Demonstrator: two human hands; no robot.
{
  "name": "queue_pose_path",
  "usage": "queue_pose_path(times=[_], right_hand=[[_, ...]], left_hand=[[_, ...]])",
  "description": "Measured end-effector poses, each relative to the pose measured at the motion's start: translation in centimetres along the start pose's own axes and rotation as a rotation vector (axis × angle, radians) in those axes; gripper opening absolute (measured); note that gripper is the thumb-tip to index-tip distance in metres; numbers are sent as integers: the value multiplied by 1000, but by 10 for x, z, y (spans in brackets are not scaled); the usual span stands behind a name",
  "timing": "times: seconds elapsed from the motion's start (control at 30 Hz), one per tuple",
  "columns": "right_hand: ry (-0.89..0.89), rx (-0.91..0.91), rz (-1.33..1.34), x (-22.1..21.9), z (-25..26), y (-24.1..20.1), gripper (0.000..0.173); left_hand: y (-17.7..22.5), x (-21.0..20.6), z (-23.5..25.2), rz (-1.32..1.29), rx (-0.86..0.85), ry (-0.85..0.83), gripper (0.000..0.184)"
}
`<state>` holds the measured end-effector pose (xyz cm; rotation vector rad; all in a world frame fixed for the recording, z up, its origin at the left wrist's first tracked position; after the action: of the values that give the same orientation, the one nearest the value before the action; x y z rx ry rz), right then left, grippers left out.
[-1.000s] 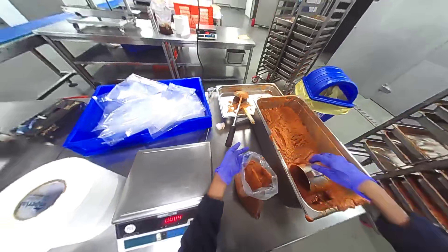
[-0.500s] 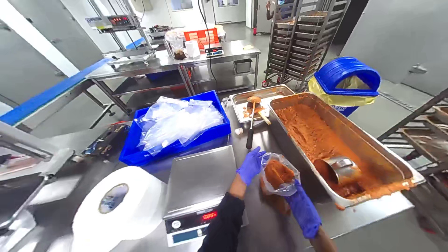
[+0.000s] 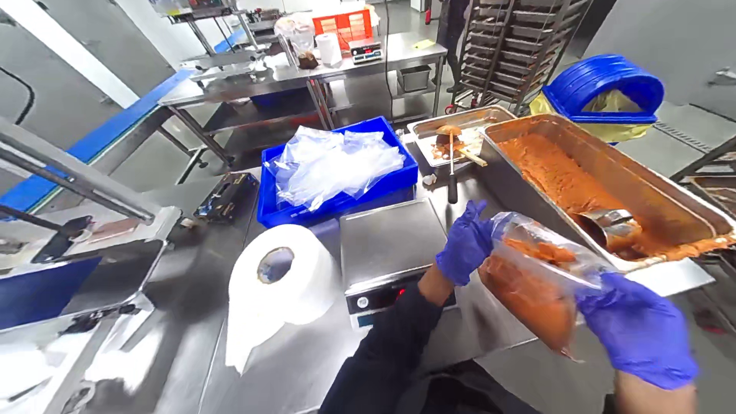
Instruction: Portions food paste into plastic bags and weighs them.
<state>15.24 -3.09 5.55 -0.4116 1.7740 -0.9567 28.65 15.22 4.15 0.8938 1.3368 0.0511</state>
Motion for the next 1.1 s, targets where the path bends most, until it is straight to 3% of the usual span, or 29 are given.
queue_pose_path(times=[0.1,0.2,0.3,0.37,0.47,0.57,0.63,0.73,0.83,0.93,1.1], right_hand=[[-275,0,-9,-29,-4,-28,21],[-395,3,-75,-69,-7,-41,22],[-525,-59,-41,-113,-1,-37,17],[-585,-63,-36,-144,1,-33,23],[-699,-86,-41,-185,23,-5,35],[-644,-191,-121,-212,54,41,39],[-639,-362,-157,-213,66,89,38],[-659,-411,-228,-202,78,145,29],[-664,-347,-320,-195,76,148,23],[-651,-296,-365,-194,74,141,26],[-562,-200,-389,-162,68,130,28]], left_hand=[[34,-22,-30,41,-52,-17,50],[74,-34,-66,118,-175,9,49],[120,-38,-102,402,-428,80,48],[139,-44,-117,323,-545,68,50],[162,-37,-132,163,-622,19,63],[171,-4,-124,148,-688,171,63],[162,40,-122,113,-715,341,57],[151,93,-129,110,-735,362,55],[151,84,-141,302,-627,491,46],[145,74,-162,677,-473,633,58],[120,79,-195,582,-454,845,54]])
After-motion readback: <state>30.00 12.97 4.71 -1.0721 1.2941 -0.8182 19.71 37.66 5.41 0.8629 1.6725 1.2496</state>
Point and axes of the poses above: each hand's wrist, its own z-axis towards the middle knuckle, its own x-axis out of the back of the hand, y = z × x, the point moved 4 cm from there along z, towards the middle knuckle
